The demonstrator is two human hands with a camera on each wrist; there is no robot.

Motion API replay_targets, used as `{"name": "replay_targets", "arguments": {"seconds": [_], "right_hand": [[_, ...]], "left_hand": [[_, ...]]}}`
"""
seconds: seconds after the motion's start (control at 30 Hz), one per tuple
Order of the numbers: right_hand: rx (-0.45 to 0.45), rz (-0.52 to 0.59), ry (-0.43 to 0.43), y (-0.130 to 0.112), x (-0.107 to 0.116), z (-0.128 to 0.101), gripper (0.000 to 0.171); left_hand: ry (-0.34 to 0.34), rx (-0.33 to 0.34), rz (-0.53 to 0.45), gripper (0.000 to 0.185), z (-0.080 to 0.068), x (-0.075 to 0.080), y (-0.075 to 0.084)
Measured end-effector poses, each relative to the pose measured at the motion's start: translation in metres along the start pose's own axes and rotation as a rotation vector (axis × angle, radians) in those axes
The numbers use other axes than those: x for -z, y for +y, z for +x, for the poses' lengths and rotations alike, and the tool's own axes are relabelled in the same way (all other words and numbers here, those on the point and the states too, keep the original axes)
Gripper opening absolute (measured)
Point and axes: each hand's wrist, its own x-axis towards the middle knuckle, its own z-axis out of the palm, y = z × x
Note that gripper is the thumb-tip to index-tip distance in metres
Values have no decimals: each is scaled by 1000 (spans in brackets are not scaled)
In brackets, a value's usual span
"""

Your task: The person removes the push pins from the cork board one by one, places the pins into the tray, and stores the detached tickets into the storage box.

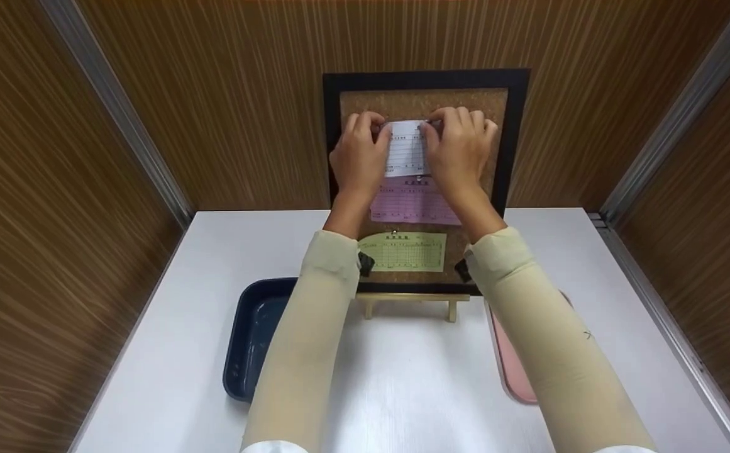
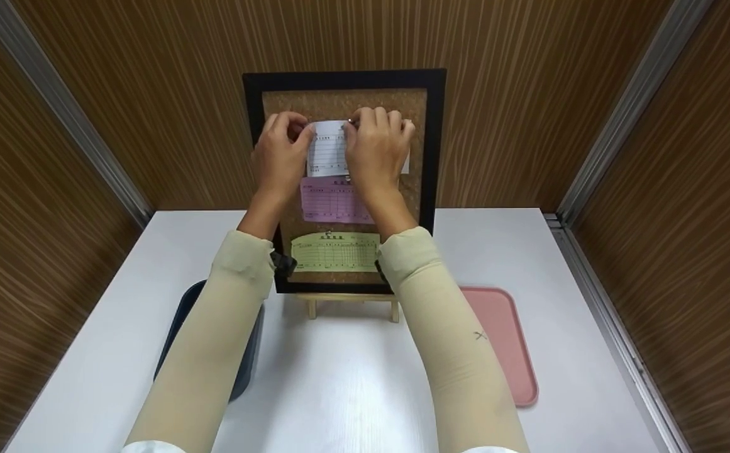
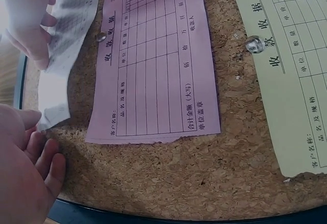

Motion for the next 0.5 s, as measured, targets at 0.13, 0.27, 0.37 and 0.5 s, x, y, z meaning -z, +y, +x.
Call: {"name": "replay_targets", "arguments": {"seconds": [0.13,0.27,0.37,0.5], "right_hand": [[-7,-2,-10,0,0,1,25],[-13,-4,-18,0,1,2,26],[-20,-5,-30,1,1,2,26],[-28,-5,-44,1,2,3,27]], "left_hand": [[0,4,-15,22,0,0,-1],[-6,15,-32,23,0,1,-1],[-12,29,-43,24,0,1,0],[-12,41,-43,23,1,1,0]]}}
